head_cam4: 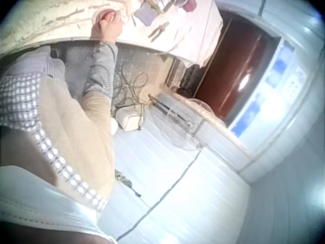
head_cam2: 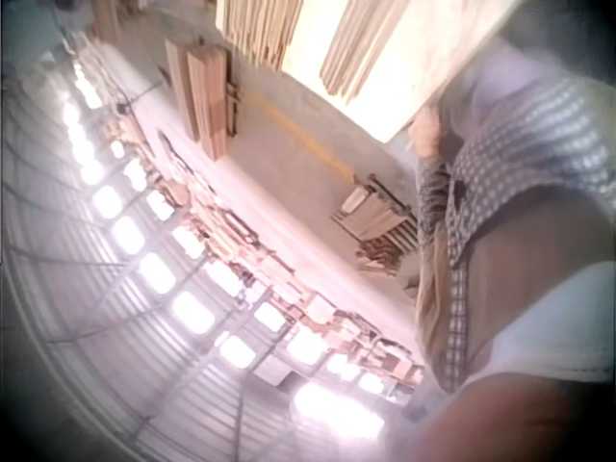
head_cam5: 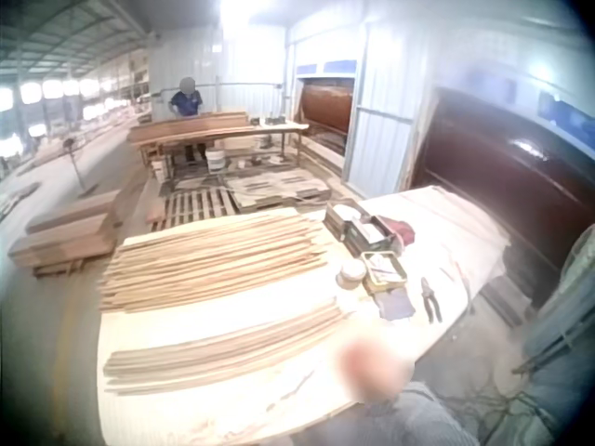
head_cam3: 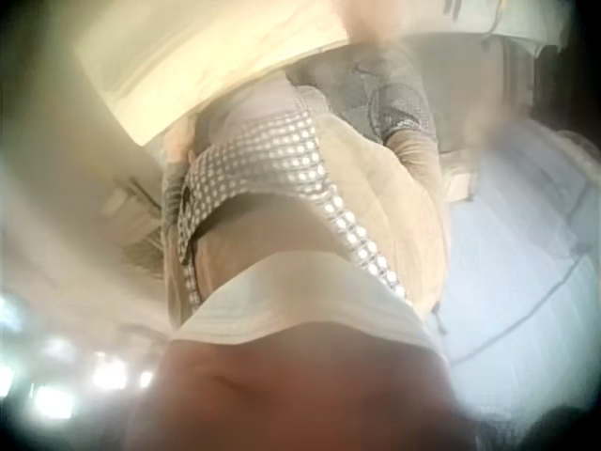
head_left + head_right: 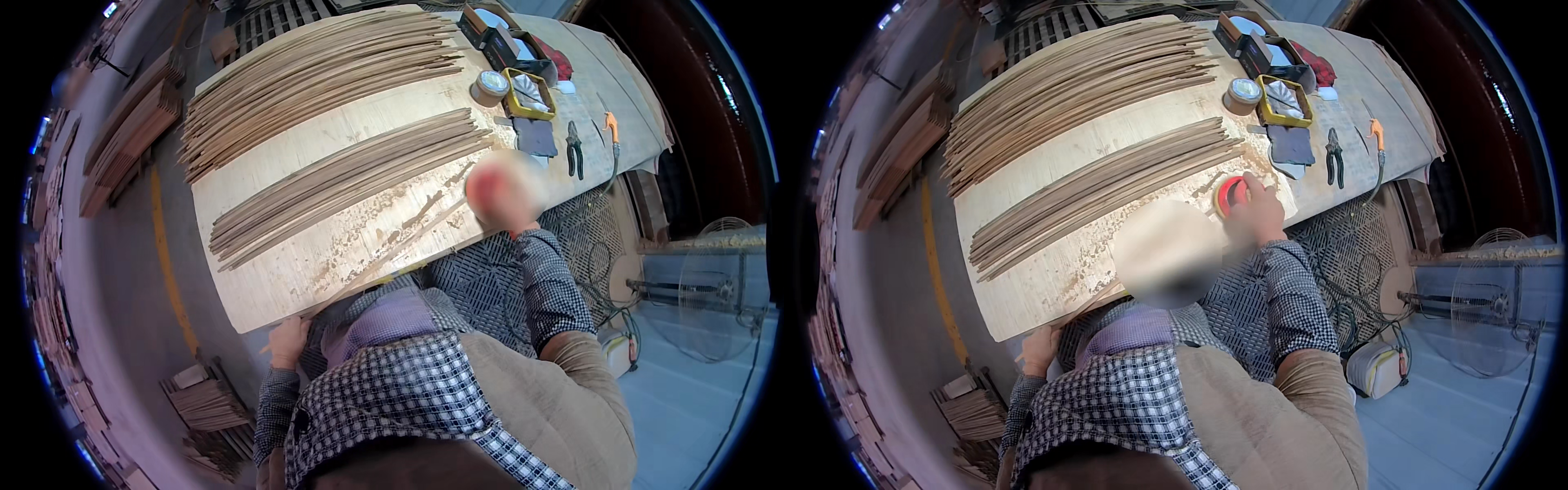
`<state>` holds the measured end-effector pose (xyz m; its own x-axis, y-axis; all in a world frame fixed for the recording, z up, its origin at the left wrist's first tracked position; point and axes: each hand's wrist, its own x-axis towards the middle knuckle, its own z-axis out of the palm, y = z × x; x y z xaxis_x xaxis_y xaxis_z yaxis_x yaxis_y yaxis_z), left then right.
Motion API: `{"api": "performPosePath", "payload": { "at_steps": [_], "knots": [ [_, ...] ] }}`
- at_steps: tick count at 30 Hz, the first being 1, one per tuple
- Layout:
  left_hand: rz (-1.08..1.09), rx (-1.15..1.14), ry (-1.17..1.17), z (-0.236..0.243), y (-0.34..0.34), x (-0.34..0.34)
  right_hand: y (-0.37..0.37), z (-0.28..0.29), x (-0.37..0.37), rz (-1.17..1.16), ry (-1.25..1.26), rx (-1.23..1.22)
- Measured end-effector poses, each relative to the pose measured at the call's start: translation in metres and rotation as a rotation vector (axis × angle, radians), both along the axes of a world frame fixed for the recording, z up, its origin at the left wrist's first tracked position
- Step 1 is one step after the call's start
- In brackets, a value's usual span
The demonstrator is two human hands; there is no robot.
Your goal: The person sands long wooden strips using a red handheld orbital sander, handling strips one at a time and placing them on a stack.
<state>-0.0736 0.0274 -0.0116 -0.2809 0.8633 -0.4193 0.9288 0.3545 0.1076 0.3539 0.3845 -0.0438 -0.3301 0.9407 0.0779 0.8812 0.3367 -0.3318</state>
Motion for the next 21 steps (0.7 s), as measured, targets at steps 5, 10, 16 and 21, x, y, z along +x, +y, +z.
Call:
{"api": "performPosePath", "payload": {
  "at_steps": [5, 10, 16, 21],
  "knots": [
    [-0.005, 0.018, 0.010, 0.000, 0.008, 0.012, -0.035, 0.010, -0.038, 0.102, 0.009, -0.084],
    [0.039, 0.094, -0.105, -0.004, 0.007, 0.017, -0.121, 0.118, -0.136, 0.446, 0.169, -0.219],
    [0.020, -0.022, -0.214, -0.007, -0.020, -0.016, -0.121, 0.104, -0.135, 0.468, 0.325, -0.060],
    [-0.002, 0.002, -0.274, -0.009, -0.020, -0.025, -0.048, 0.061, -0.069, 0.370, 0.048, 0.237]
  ]
}}
